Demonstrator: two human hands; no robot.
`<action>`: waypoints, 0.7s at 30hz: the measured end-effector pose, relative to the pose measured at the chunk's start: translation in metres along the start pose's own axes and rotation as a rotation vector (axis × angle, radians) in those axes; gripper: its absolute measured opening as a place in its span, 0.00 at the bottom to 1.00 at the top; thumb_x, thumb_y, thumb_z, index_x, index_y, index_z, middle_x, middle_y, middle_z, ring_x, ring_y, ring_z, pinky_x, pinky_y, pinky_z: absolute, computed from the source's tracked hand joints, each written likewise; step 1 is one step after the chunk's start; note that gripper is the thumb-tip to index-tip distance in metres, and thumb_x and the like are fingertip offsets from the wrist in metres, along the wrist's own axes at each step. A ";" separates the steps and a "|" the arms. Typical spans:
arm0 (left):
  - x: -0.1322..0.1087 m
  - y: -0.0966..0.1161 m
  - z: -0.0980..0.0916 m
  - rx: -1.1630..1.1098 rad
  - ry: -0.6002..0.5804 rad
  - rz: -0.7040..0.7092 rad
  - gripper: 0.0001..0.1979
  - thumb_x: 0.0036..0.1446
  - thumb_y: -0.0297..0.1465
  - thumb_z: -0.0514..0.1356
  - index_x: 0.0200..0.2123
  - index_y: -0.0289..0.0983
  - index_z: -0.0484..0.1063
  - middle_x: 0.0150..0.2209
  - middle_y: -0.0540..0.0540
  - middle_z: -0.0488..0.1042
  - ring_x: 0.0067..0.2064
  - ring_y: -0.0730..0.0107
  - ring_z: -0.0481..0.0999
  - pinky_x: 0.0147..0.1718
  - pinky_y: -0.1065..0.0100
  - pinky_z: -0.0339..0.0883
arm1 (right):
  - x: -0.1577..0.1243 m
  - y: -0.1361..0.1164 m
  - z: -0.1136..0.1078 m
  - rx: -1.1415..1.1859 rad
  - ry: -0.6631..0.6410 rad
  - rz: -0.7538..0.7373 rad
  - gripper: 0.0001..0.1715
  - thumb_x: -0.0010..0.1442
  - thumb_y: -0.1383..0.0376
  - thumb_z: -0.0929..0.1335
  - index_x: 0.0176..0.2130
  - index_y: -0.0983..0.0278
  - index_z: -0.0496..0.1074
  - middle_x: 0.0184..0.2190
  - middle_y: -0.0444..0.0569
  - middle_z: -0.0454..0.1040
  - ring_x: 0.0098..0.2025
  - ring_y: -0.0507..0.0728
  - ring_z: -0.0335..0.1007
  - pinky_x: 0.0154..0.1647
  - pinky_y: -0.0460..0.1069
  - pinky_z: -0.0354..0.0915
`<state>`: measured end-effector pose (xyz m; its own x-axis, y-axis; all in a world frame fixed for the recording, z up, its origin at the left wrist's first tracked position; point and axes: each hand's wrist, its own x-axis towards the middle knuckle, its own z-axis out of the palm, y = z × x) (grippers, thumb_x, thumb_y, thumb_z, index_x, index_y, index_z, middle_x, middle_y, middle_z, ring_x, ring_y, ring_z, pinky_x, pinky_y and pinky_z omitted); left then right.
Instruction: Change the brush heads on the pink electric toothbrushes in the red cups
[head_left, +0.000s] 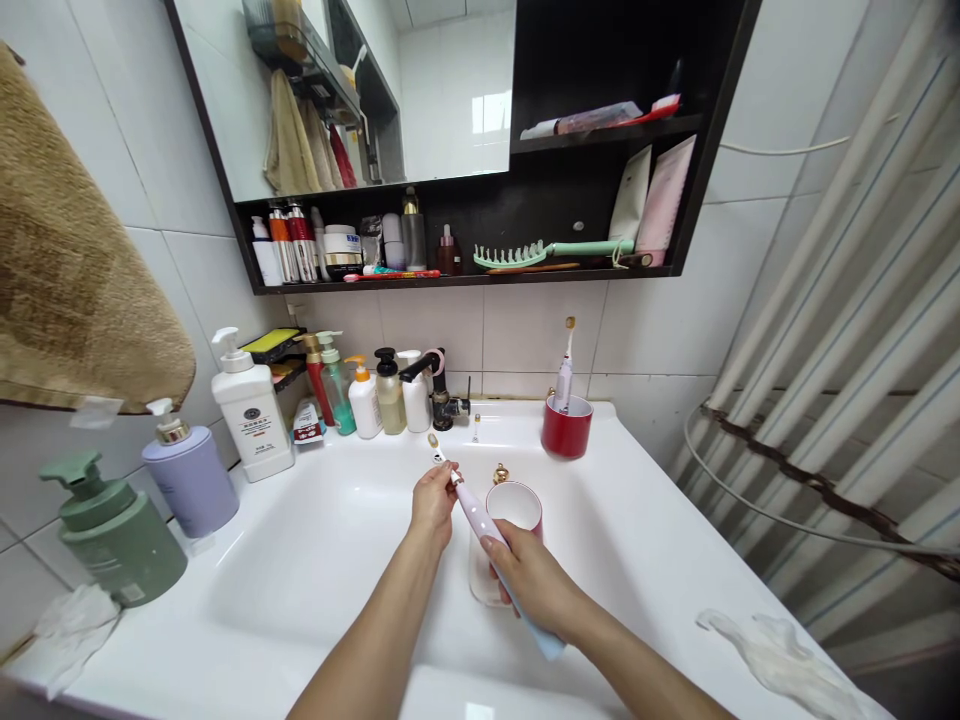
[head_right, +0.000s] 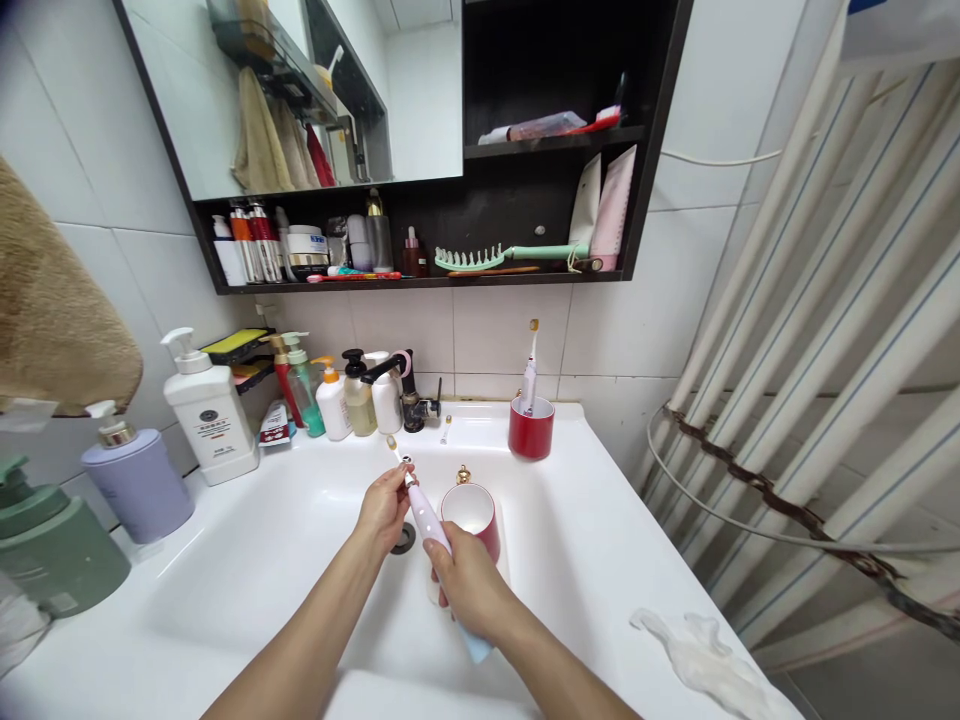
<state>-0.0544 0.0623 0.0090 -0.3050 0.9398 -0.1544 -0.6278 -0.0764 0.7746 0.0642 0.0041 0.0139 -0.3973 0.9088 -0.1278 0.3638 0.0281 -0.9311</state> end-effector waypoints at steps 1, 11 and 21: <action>0.000 0.000 0.000 0.000 0.009 -0.001 0.04 0.37 0.28 0.57 0.19 0.31 0.66 0.15 0.51 0.63 0.18 0.82 0.61 0.21 0.77 0.56 | 0.000 0.000 0.000 0.004 -0.002 0.000 0.12 0.51 0.59 0.53 0.28 0.64 0.56 0.20 0.41 0.59 0.15 0.45 0.55 0.11 0.40 0.52; 0.003 0.002 0.001 0.005 0.084 0.001 0.04 0.40 0.25 0.55 0.19 0.30 0.64 0.14 0.52 0.62 0.17 0.83 0.61 0.18 0.78 0.56 | -0.002 -0.003 0.000 0.012 -0.020 0.053 0.11 0.52 0.60 0.53 0.28 0.65 0.56 0.20 0.42 0.59 0.14 0.44 0.53 0.10 0.40 0.51; 0.029 -0.005 0.009 0.358 0.031 0.010 0.03 0.40 0.26 0.55 0.19 0.31 0.64 0.13 0.53 0.61 0.15 0.82 0.60 0.17 0.76 0.56 | -0.006 -0.006 -0.012 0.092 0.045 -0.041 0.13 0.52 0.58 0.54 0.32 0.64 0.57 0.20 0.40 0.57 0.14 0.45 0.54 0.11 0.41 0.52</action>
<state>-0.0542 0.0931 0.0063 -0.3348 0.9287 -0.1595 -0.3359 0.0405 0.9410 0.0742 0.0037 0.0246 -0.3714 0.9254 -0.0753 0.2682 0.0292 -0.9629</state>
